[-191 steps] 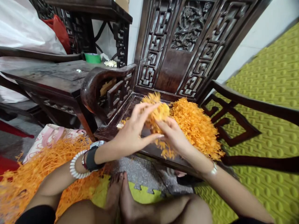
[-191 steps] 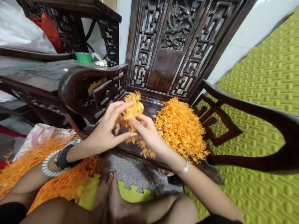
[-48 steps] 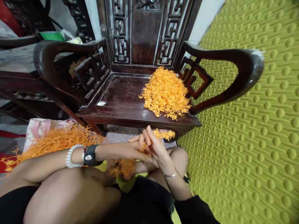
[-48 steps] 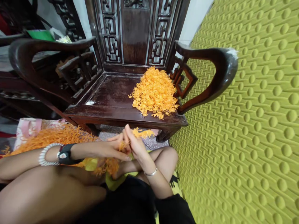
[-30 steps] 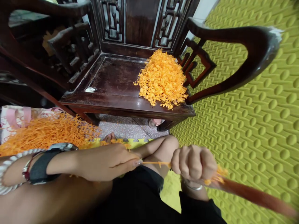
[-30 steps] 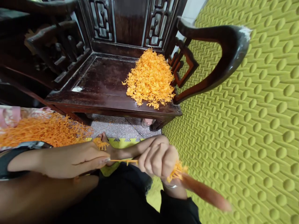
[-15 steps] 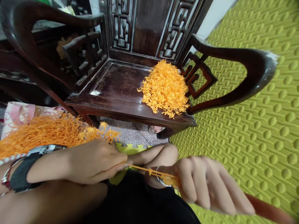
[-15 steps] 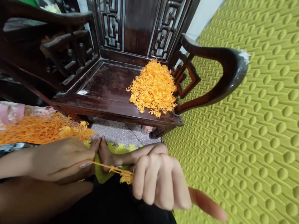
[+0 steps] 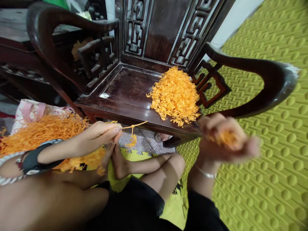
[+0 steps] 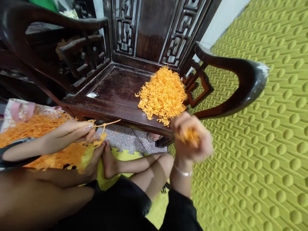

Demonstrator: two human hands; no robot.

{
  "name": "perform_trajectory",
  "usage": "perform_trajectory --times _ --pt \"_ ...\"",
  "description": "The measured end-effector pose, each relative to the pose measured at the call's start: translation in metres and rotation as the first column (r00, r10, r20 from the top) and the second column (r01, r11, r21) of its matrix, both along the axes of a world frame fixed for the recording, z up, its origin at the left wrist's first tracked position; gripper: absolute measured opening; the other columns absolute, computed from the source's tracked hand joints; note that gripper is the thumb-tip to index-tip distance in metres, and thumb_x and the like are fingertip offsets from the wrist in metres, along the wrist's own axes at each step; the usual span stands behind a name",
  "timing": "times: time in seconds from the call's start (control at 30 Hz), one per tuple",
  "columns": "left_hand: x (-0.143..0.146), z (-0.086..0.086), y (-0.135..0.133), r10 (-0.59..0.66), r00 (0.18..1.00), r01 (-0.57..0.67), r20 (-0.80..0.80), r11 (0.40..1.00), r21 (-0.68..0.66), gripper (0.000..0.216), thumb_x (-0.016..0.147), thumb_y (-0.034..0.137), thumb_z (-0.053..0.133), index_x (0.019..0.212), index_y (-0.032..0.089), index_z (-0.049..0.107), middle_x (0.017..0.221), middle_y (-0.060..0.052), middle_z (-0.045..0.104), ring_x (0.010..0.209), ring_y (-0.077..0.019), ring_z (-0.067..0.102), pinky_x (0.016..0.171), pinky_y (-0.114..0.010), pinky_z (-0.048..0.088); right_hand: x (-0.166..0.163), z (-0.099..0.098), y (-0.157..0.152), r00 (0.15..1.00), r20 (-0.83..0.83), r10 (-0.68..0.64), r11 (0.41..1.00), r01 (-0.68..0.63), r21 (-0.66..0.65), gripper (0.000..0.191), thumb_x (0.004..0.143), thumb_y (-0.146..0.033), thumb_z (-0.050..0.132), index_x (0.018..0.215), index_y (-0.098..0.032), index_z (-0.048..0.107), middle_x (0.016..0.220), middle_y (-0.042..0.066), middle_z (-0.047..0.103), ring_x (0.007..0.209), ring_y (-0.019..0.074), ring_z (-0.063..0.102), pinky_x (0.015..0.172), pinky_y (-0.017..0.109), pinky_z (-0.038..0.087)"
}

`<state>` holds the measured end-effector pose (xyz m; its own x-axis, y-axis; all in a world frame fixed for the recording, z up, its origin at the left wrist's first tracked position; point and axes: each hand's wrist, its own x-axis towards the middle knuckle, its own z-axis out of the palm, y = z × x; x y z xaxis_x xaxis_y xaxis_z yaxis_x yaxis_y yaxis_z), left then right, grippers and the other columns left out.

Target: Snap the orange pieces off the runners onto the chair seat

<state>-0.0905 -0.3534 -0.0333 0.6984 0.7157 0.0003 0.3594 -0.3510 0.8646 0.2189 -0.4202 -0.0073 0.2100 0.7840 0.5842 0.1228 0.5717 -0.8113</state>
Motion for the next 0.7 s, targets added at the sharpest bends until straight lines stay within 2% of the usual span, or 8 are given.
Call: perform_trajectory --times 0.07,0.17,0.27,0.37,0.43,0.57,0.63,0.7 --pt "0.007 0.001 0.001 0.014 0.999 -0.01 0.038 0.996 -0.085 0.034 0.095 0.034 0.032 0.071 0.016 0.048 0.06 0.004 0.039 0.056 -0.0057 0.034 0.054 -0.017 0.028 0.011 -0.006 0.071 1.0 0.006 -0.01 0.999 0.01 0.044 0.028 0.074 -0.048 0.045 0.062 -0.022 0.044 0.064 0.001 0.04 0.05 0.0118 0.037 0.05 0.03 0.032" --pt "0.013 -0.003 0.005 0.006 0.996 0.008 0.089 0.988 -0.154 0.036 0.094 0.042 0.035 0.071 0.016 0.046 0.058 0.005 0.037 0.054 -0.0063 0.032 0.052 -0.018 0.027 0.038 -0.011 0.144 0.978 0.168 -0.12 0.969 0.152 -0.195 0.019 0.077 -0.043 0.038 0.078 -0.024 0.042 0.077 0.005 0.051 0.056 0.015 0.045 0.054 0.032 0.038" --pt "0.019 -0.007 0.01 0.039 0.982 -0.003 0.184 0.981 -0.196 0.037 0.093 0.044 0.037 0.069 0.016 0.042 0.056 0.006 0.034 0.052 -0.0057 0.029 0.051 -0.019 0.026 0.068 -0.015 0.182 0.806 0.508 -0.303 0.897 0.421 -0.133 0.025 0.085 -0.044 0.034 0.091 -0.023 0.045 0.089 0.01 0.058 0.078 0.0199 0.057 0.071 0.035 0.047" --pt "0.025 -0.006 0.012 0.068 0.952 0.001 0.299 0.975 -0.224 0.034 0.09 0.042 0.038 0.068 0.016 0.041 0.055 0.007 0.032 0.048 -0.0048 0.025 0.048 -0.02 0.023 0.088 -0.021 0.205 0.494 0.795 -0.353 0.825 0.564 0.016 0.028 0.087 -0.034 0.036 0.102 -0.016 0.052 0.11 0.016 0.06 0.106 0.0244 0.055 0.094 0.041 0.043" --pt "0.029 -0.003 0.012 0.068 0.943 0.014 0.325 0.97 -0.243 0.032 0.09 0.039 0.038 0.068 0.016 0.043 0.053 0.007 0.031 0.046 -0.0046 0.025 0.048 -0.021 0.022 0.095 -0.028 0.217 0.392 0.886 -0.25 0.82 0.572 -0.022 0.028 0.084 -0.032 0.045 0.101 -0.014 0.059 0.113 0.017 0.062 0.112 0.028 0.054 0.1 0.045 0.04" --pt "0.034 -0.001 0.014 0.115 0.929 -0.009 0.353 0.958 -0.288 0.03 0.088 0.038 0.04 0.07 0.015 0.047 0.05 0.008 0.032 0.045 -0.0043 0.025 0.047 -0.021 0.021 0.094 -0.038 0.226 0.37 0.923 -0.103 0.826 0.549 -0.129 0.037 0.082 -0.039 0.055 0.107 -0.013 0.064 0.124 0.018 0.059 0.121 0.0345 0.05 0.107 0.059 0.028" --pt "0.036 -0.003 0.016 0.157 0.91 -0.025 0.384 0.945 -0.326 0.03 0.087 0.039 0.041 0.07 0.015 0.047 0.048 0.008 0.031 0.043 -0.0043 0.024 0.045 -0.021 0.02 0.083 -0.037 0.216 0.352 0.915 -0.197 0.812 0.581 -0.049 0.05 0.088 -0.044 0.046 0.129 -0.015 0.051 0.14 0.017 0.046 0.133 0.0334 0.038 0.111 0.064 0.01" --pt "0.038 -0.006 0.018 0.182 0.891 -0.021 0.417 0.931 -0.364 0.03 0.087 0.04 0.043 0.07 0.016 0.046 0.046 0.008 0.03 0.042 -0.0042 0.023 0.043 -0.02 0.02 0.062 -0.032 0.196 0.392 0.852 -0.347 0.824 0.562 0.077 0.058 0.092 -0.05 0.034 0.14 -0.017 0.038 0.147 0.014 0.038 0.137 0.0285 0.033 0.114 0.06 0.002"
